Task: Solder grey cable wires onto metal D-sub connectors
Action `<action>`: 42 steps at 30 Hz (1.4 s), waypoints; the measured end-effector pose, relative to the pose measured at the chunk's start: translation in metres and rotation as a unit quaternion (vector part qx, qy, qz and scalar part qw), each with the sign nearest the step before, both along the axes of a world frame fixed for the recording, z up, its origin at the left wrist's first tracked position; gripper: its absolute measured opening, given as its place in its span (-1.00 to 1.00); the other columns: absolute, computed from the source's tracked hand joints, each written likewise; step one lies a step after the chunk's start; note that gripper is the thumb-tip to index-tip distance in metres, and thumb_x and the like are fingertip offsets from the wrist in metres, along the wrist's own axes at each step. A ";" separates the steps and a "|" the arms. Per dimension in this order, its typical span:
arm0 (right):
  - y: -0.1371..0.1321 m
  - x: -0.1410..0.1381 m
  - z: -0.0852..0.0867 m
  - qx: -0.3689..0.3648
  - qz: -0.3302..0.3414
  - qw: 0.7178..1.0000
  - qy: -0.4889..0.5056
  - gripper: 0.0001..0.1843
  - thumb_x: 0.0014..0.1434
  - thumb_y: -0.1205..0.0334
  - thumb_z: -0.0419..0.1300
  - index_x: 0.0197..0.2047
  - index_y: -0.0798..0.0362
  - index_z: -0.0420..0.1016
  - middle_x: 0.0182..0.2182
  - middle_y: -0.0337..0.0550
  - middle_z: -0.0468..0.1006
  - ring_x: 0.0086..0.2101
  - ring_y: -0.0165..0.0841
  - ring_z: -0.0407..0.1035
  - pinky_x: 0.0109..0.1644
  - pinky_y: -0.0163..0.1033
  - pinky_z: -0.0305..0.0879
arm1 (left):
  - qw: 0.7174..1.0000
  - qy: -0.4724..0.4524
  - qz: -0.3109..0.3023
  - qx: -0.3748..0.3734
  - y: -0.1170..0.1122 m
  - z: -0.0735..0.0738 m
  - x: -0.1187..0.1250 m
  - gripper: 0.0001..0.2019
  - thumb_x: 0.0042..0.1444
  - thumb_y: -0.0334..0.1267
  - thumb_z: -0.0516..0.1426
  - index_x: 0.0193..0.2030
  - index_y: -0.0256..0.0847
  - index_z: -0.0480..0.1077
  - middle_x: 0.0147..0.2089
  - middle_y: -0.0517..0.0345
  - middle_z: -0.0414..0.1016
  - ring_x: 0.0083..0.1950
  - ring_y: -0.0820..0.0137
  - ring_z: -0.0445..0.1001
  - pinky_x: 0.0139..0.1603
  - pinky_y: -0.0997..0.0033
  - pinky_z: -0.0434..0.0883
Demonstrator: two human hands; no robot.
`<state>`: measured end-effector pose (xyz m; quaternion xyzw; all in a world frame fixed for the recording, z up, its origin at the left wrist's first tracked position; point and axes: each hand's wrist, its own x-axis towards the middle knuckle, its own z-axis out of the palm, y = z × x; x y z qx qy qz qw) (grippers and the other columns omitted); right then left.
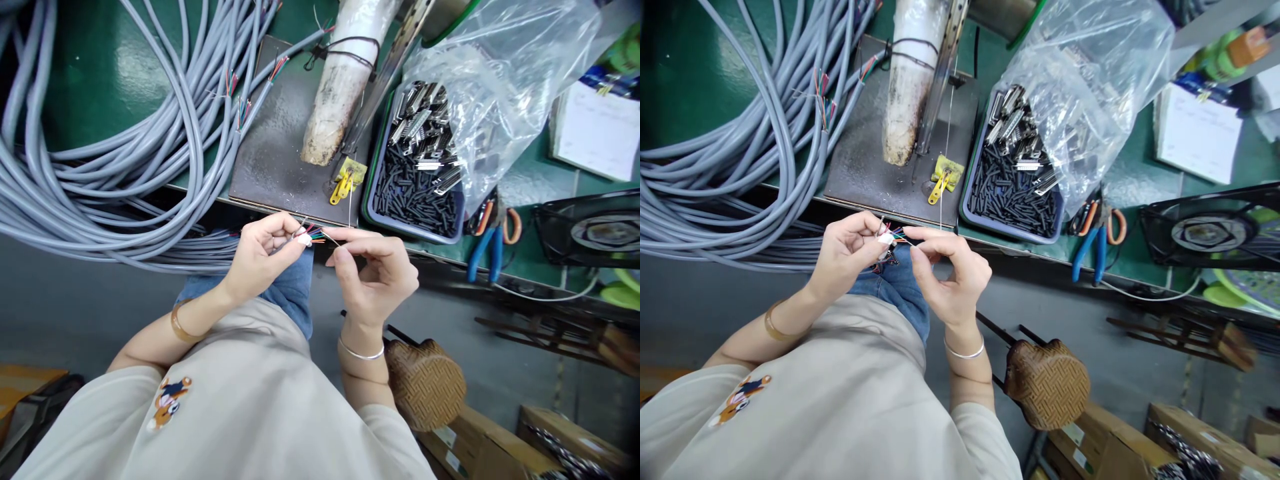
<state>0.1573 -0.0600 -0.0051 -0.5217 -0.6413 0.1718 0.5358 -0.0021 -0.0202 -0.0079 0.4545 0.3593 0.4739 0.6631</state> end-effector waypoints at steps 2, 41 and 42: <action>0.000 0.000 -0.001 -0.001 -0.002 1.000 -0.014 -0.90 0.26 0.32 0.29 -0.28 -0.03 0.45 -0.23 -0.21 0.74 -0.23 -0.31 0.66 -0.36 -0.24 0.53 | 1.000 0.001 -0.002 -0.002 0.000 0.000 0.000 -0.70 0.14 -0.19 0.31 -0.45 -0.24 0.31 -0.54 0.35 0.20 -0.56 0.64 0.09 -0.56 0.60 0.13; -0.001 0.003 0.005 -0.043 0.034 0.996 0.069 -0.89 0.24 0.29 0.33 -0.30 -0.04 0.49 -0.25 -0.19 0.69 -0.31 -0.36 0.51 -0.42 -0.25 0.33 | 0.996 -0.039 -0.052 -0.067 -0.005 -0.004 0.003 -0.74 0.05 -0.18 0.41 -0.36 -0.29 0.46 -0.50 0.26 0.43 -0.51 0.60 0.36 -0.47 0.63 0.34; -0.001 0.003 0.005 -0.042 0.034 0.996 0.069 -0.89 0.25 0.29 0.33 -0.30 -0.04 0.49 -0.25 -0.19 0.69 -0.32 -0.36 0.51 -0.42 -0.25 0.34 | 0.996 -0.036 -0.052 -0.063 -0.006 -0.004 0.003 -0.74 0.05 -0.18 0.40 -0.36 -0.28 0.46 -0.50 0.26 0.44 -0.50 0.60 0.36 -0.47 0.62 0.35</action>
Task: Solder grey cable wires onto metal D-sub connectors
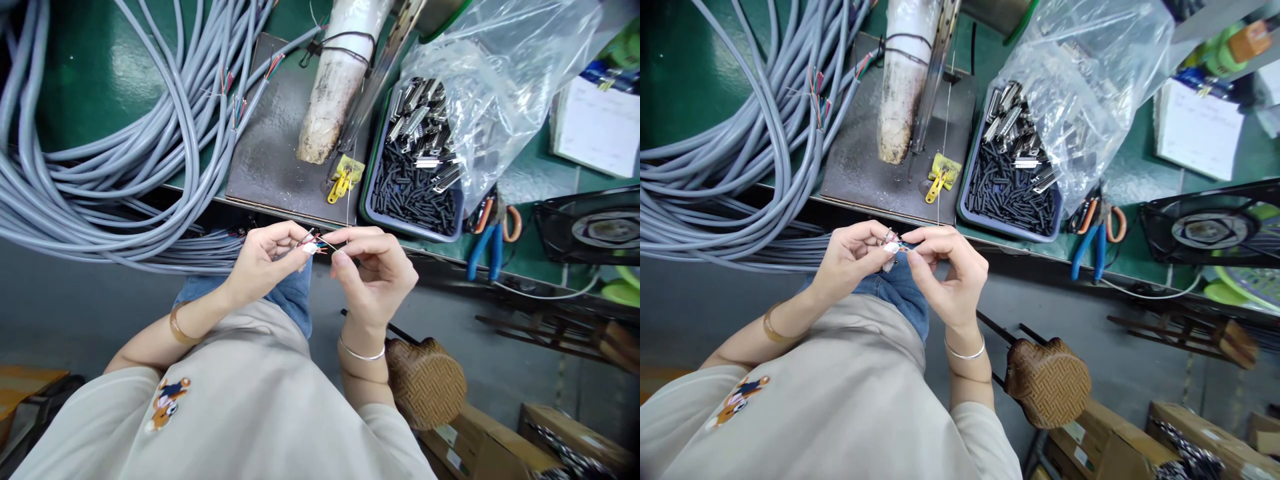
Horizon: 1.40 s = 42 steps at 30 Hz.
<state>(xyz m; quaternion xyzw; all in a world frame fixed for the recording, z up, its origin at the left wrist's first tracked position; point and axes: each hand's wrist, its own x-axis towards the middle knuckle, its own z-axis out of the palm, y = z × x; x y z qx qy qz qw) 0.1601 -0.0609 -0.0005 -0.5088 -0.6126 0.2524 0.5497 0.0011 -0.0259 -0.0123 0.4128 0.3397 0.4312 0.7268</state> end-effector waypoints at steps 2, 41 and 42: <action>0.000 0.000 0.000 0.003 0.000 1.000 0.003 -0.89 0.25 0.27 0.33 -0.30 -0.04 0.48 -0.26 -0.19 0.69 -0.34 -0.37 0.50 -0.43 -0.26 0.34 | 1.000 0.001 0.000 0.010 0.000 -0.001 0.000 -0.76 0.05 -0.21 0.40 -0.36 -0.28 0.47 -0.50 0.26 0.44 -0.50 0.59 0.37 -0.45 0.62 0.36; 0.013 0.006 -0.001 -0.096 0.044 0.994 -0.005 -0.94 0.17 0.26 0.40 -0.27 -0.09 0.71 -0.41 -0.23 0.62 -0.47 -0.46 0.35 -0.55 -0.32 0.02 | 0.994 -0.066 -0.054 -0.060 0.001 0.000 -0.005 -0.63 0.05 -0.10 0.40 -0.36 -0.26 0.33 -0.54 0.28 0.39 -0.64 0.68 0.15 -0.67 0.66 0.10; 0.013 0.006 -0.001 -0.100 0.046 0.994 0.003 -0.94 0.17 0.27 0.40 -0.28 -0.10 0.71 -0.41 -0.23 0.62 -0.46 -0.45 0.35 -0.55 -0.32 0.02 | 0.994 -0.066 -0.058 -0.060 0.001 0.001 -0.005 -0.63 0.07 -0.10 0.40 -0.37 -0.26 0.33 -0.54 0.28 0.39 -0.65 0.69 0.14 -0.67 0.66 0.10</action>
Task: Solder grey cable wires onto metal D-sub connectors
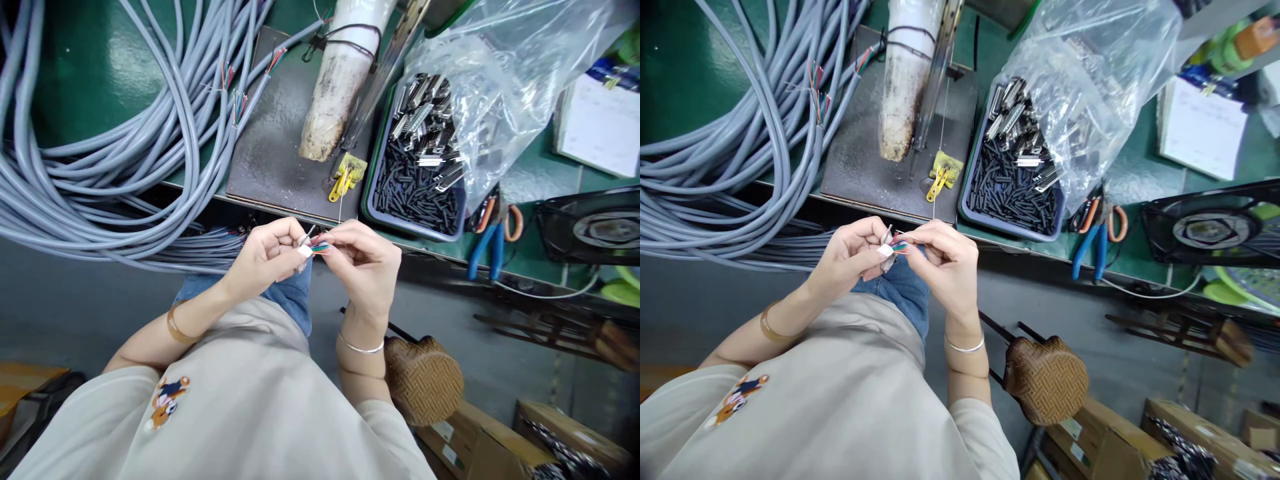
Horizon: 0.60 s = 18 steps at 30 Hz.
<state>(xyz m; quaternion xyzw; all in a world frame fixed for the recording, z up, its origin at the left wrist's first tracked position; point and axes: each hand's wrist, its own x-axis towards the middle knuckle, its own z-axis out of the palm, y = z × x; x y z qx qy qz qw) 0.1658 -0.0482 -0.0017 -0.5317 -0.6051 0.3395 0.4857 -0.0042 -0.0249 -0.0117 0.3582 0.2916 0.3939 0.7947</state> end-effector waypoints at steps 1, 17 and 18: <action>0.000 0.000 0.000 -0.002 0.002 1.000 0.006 -0.95 0.17 0.26 0.40 -0.28 -0.10 0.71 -0.42 -0.22 0.62 -0.45 -0.44 0.37 -0.54 -0.31 0.03 | 1.000 -0.001 -0.004 0.001 0.000 0.000 0.000 -0.64 0.08 -0.10 0.39 -0.37 -0.26 0.33 -0.54 0.28 0.39 -0.65 0.69 0.14 -0.67 0.66 0.10; 0.001 0.006 0.004 0.072 0.036 0.996 -0.029 -0.85 0.17 0.35 0.40 -0.22 -0.11 0.71 -0.40 -0.24 0.66 -0.45 -0.45 0.40 -0.49 -0.30 0.17 | 0.998 -0.014 -0.065 -0.016 0.001 -0.001 -0.001 -0.66 0.11 -0.10 0.36 -0.35 -0.25 0.32 -0.54 0.27 0.41 -0.65 0.69 0.15 -0.66 0.66 0.08; 0.001 0.006 0.004 0.061 0.035 0.997 -0.021 -0.86 0.16 0.35 0.41 -0.24 -0.10 0.71 -0.41 -0.24 0.64 -0.48 -0.46 0.36 -0.51 -0.31 0.12 | 0.998 -0.012 -0.067 -0.015 0.001 -0.001 -0.002 -0.65 0.11 -0.10 0.37 -0.35 -0.25 0.33 -0.54 0.27 0.41 -0.65 0.69 0.15 -0.67 0.66 0.08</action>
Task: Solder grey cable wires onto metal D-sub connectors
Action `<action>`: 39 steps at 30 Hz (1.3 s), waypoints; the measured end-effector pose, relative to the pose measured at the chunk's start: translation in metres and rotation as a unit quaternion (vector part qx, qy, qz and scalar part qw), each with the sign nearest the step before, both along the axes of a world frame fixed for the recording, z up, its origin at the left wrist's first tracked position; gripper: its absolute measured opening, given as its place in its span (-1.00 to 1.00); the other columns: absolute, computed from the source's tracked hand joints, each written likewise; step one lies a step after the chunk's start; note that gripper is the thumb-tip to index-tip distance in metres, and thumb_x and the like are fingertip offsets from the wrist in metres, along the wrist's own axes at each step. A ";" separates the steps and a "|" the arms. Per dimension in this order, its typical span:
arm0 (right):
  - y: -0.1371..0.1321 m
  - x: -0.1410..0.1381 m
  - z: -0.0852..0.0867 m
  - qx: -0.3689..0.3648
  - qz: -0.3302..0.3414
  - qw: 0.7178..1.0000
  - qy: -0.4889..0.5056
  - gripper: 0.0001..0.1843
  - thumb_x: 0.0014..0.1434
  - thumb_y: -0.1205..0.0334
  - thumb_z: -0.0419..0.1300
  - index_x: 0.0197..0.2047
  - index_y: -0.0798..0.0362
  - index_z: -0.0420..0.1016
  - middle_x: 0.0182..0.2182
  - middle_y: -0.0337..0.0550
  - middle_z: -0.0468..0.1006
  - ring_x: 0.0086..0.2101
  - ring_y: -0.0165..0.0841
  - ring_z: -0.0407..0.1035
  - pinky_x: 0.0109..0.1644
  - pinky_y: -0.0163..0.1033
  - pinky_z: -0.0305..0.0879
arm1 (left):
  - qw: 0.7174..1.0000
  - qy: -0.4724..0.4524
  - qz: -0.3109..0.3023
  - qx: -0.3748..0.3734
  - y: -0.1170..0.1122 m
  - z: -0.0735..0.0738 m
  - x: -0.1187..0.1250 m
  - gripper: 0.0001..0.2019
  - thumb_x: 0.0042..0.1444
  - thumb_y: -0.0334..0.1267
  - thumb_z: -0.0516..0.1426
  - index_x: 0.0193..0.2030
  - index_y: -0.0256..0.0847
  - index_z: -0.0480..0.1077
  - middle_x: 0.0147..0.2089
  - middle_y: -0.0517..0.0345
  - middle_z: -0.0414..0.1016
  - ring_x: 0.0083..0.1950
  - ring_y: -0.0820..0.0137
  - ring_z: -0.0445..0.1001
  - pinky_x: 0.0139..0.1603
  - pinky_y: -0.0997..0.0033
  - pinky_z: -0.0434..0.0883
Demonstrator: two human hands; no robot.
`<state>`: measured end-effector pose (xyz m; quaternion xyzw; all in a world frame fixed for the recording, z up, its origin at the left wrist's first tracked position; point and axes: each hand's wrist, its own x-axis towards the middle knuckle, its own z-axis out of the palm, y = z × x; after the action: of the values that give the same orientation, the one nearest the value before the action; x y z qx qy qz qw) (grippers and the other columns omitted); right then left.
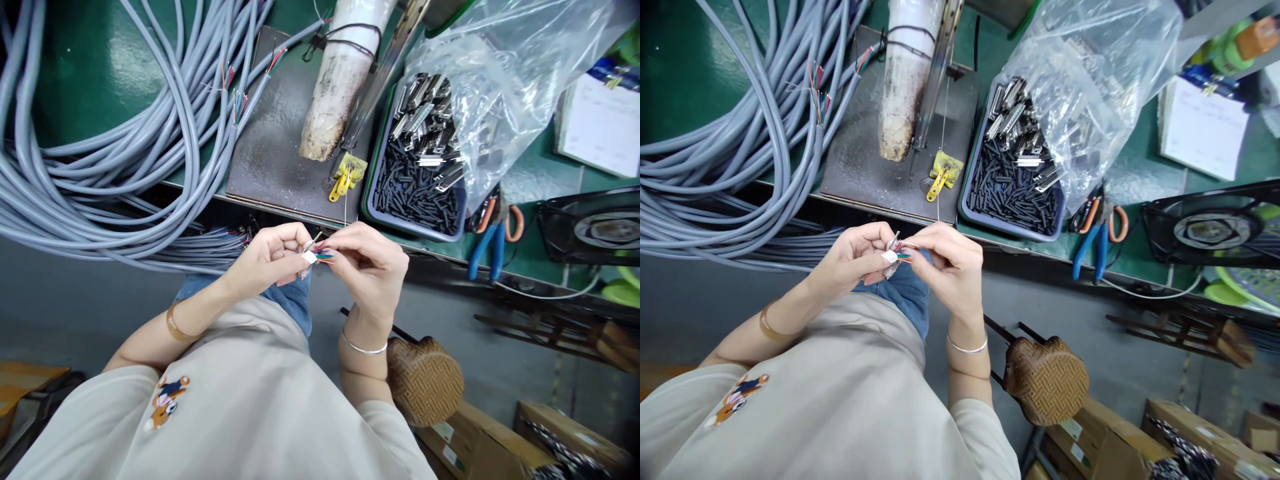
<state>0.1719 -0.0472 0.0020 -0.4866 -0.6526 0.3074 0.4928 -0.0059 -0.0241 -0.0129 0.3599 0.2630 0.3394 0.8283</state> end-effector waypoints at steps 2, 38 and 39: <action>0.000 0.000 -0.001 -0.037 0.001 0.999 0.023 -0.90 0.14 0.33 0.43 -0.29 -0.08 0.69 -0.43 -0.25 0.61 -0.52 -0.49 0.29 -0.56 -0.31 0.01 | 1.000 0.003 0.000 0.008 -0.001 0.000 0.000 -0.65 0.09 -0.09 0.38 -0.34 -0.25 0.33 -0.54 0.28 0.41 -0.65 0.69 0.15 -0.67 0.66 0.08; -0.011 -0.001 0.012 -0.019 -0.171 0.984 0.033 -0.68 0.38 0.04 0.21 -0.40 -0.02 0.52 -0.58 -0.32 0.40 -0.59 -0.48 0.21 -0.52 -0.26 0.05 | 0.978 0.067 0.167 0.106 -0.004 0.005 0.006 -0.75 0.22 -0.16 0.27 -0.38 -0.22 0.36 -0.52 0.33 0.20 -0.54 0.61 0.04 -0.52 0.54 0.10; -0.012 -0.001 0.012 -0.039 -0.143 0.989 0.017 -0.72 0.36 0.05 0.23 -0.35 -0.02 0.57 -0.56 -0.31 0.44 -0.59 -0.48 0.21 -0.52 -0.27 0.05 | 0.979 0.063 0.166 0.101 -0.003 0.004 0.005 -0.74 0.21 -0.15 0.28 -0.38 -0.22 0.36 -0.53 0.34 0.19 -0.55 0.61 0.03 -0.52 0.54 0.10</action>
<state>0.1712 -0.0590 0.0136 -0.5880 -0.5556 0.2673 0.5235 -0.0006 -0.0271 -0.0085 0.4133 0.3353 0.4735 0.7018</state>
